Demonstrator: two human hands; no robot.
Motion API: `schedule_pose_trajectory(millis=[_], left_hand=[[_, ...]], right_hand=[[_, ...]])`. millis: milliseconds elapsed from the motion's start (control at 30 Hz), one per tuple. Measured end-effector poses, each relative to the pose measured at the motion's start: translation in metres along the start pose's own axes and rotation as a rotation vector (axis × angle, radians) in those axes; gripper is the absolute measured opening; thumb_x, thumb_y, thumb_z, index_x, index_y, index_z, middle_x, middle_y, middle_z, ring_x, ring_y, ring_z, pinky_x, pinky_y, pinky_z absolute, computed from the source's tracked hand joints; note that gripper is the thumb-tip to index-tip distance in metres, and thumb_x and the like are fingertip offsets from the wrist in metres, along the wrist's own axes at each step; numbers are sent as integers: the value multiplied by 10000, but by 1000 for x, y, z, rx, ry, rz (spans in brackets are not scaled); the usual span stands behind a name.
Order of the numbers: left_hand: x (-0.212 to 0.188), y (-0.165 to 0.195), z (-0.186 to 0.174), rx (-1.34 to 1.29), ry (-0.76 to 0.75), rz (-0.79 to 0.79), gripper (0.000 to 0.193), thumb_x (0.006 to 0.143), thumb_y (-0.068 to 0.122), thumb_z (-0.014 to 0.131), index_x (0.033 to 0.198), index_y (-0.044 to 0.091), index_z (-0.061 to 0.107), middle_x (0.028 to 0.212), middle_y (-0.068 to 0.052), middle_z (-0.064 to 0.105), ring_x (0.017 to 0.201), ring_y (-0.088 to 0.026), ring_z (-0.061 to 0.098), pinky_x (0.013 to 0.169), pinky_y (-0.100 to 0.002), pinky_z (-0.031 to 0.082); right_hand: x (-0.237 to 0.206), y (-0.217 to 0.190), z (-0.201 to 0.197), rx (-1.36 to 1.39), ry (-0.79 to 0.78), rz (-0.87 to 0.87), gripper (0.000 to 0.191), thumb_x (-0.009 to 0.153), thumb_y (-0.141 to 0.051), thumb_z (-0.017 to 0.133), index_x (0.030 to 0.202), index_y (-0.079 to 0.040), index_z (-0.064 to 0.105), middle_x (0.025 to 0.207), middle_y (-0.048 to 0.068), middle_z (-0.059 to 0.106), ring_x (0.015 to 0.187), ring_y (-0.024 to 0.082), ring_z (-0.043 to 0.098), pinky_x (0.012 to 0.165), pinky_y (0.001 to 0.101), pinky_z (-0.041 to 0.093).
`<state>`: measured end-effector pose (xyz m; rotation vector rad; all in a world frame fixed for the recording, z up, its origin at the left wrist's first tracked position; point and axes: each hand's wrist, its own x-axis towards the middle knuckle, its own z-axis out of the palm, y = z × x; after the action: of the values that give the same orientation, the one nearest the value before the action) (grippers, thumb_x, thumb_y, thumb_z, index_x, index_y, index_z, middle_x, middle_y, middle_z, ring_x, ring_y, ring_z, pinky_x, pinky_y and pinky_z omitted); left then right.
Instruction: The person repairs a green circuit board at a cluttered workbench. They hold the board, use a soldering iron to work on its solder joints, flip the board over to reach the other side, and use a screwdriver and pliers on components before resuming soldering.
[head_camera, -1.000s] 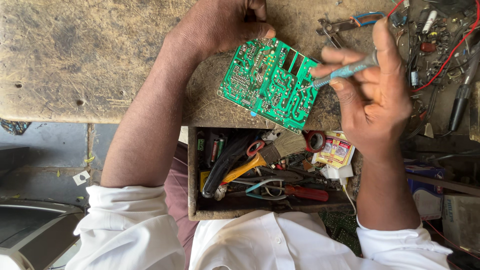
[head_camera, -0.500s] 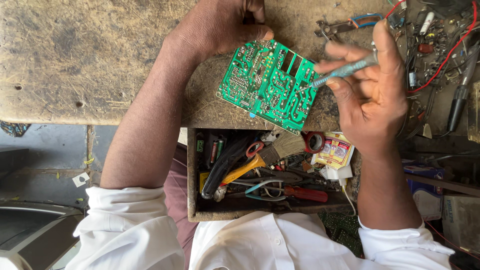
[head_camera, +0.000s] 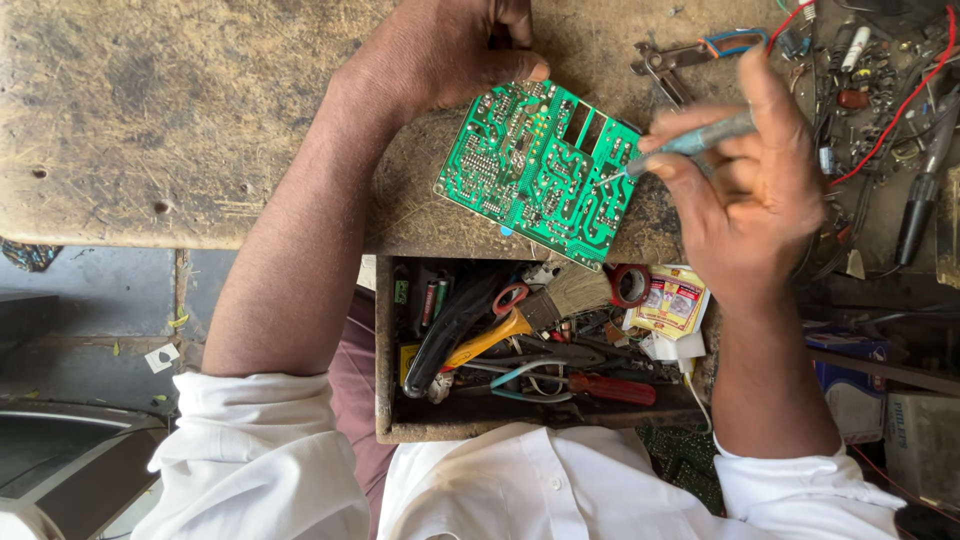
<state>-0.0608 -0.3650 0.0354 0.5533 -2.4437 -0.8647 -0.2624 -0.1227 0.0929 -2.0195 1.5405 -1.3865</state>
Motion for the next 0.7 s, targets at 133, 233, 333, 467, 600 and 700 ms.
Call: schedule_pose_trajectory(millis=[133, 233, 333, 467, 600, 700], left_hand=[[-2, 0, 0, -40, 29, -6, 296, 941, 361, 861, 937, 92, 736, 811, -53, 724, 720, -172, 698, 592, -340, 528], [-2, -1, 0, -27, 33, 4, 281, 945, 354, 862, 943, 98, 747, 823, -56, 730, 729, -175, 706, 604, -344, 534], [-2, -1, 1, -40, 32, 3, 280, 939, 345, 862, 934, 92, 743, 828, -55, 732, 735, -177, 711, 607, -345, 539], [0, -1, 1, -25, 21, 15, 272, 935, 334, 865, 924, 89, 747, 826, -60, 730, 728, -185, 707, 606, -350, 534], [-2, 0, -1, -52, 38, 9, 284, 924, 330, 875, 917, 81, 738, 817, -55, 727, 726, -175, 704, 603, -342, 534], [-2, 2, -1, -80, 68, 56, 291, 926, 318, 880, 912, 70, 730, 821, -53, 723, 725, -167, 698, 603, -331, 538]], right_hand=[[-2, 0, 1, 26, 26, 6, 658, 1111, 213, 673, 1608, -62, 342, 1256, 230, 684, 1068, 256, 743, 945, 338, 663], [-2, 0, 1, -10, 25, -27, 674, 1079, 199, 691, 1600, -56, 347, 1229, 235, 666, 1065, 271, 740, 955, 354, 663], [0, -1, 2, 21, -25, -41, 665, 1125, 183, 633, 1621, -46, 254, 1295, 252, 654, 1119, 274, 736, 997, 344, 645], [2, -5, 5, -62, 30, -36, 671, 1104, 153, 717, 1588, -63, 306, 1151, 269, 669, 1005, 303, 737, 898, 358, 666], [-1, -9, 2, 15, -42, -24, 654, 1157, 140, 615, 1629, -43, 200, 1261, 246, 677, 1099, 264, 744, 970, 315, 632], [-4, -4, 4, -52, 25, -4, 641, 1139, 146, 688, 1585, -44, 269, 1200, 253, 651, 1063, 281, 747, 938, 338, 657]])
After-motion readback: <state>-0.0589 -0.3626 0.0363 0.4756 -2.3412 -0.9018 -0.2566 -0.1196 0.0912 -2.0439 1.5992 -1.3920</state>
